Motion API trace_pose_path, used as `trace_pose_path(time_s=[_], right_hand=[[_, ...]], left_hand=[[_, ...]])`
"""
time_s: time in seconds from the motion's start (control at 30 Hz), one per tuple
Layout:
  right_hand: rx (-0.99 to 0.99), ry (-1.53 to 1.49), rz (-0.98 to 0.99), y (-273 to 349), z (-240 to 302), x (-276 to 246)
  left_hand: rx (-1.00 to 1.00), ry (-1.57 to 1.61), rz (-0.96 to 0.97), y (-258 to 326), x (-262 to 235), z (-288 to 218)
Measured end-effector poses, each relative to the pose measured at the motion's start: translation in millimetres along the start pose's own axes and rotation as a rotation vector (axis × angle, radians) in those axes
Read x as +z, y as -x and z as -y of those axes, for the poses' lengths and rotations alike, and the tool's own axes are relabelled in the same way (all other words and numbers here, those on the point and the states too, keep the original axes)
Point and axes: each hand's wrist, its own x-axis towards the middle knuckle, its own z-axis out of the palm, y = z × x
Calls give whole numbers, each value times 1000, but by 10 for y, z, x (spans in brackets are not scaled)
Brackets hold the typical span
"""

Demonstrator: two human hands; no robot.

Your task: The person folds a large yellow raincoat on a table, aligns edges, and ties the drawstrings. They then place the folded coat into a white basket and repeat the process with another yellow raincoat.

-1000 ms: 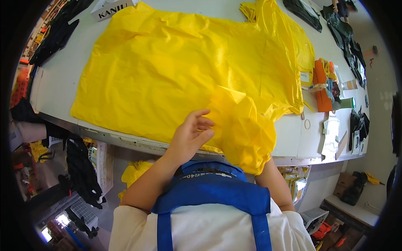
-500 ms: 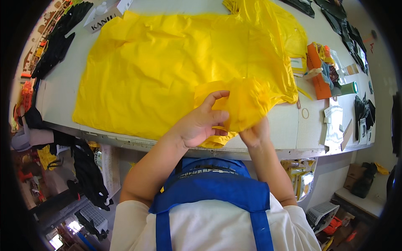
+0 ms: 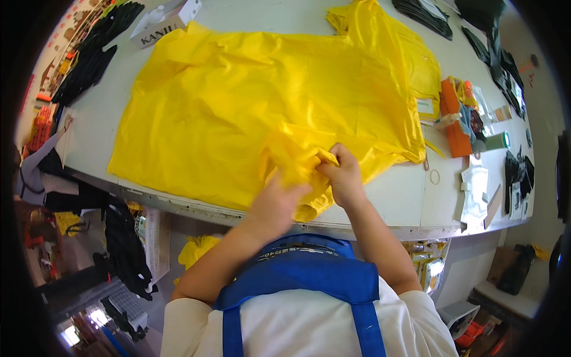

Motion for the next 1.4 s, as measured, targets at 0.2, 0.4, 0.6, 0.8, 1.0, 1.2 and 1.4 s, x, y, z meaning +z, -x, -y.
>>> trace_pose_path(time_s=[0.2, 0.4, 0.6, 0.8, 1.0, 1.2, 1.4], right_hand=[[395, -604, 224, 26, 658, 385], [445, -596, 354, 20, 814, 508], [-243, 256, 256, 180, 423, 718], [-251, 1450, 469, 589, -742, 355], [-197, 1522, 579, 643, -941, 56], [-139, 1566, 601, 656, -915, 46], [-73, 1617, 671, 912, -898, -344]], left_hand=[[-898, 1310, 85, -88, -784, 326], [-848, 1566, 54, -39, -1012, 325], [-393, 125, 7, 237, -1067, 777], [-718, -100, 421, 963, -1545, 2444], [-899, 125, 71, 1664, -1492, 3514], [-590, -202, -213, 1282, -1114, 2647], [-1147, 554, 142, 1362, -1680, 2941]])
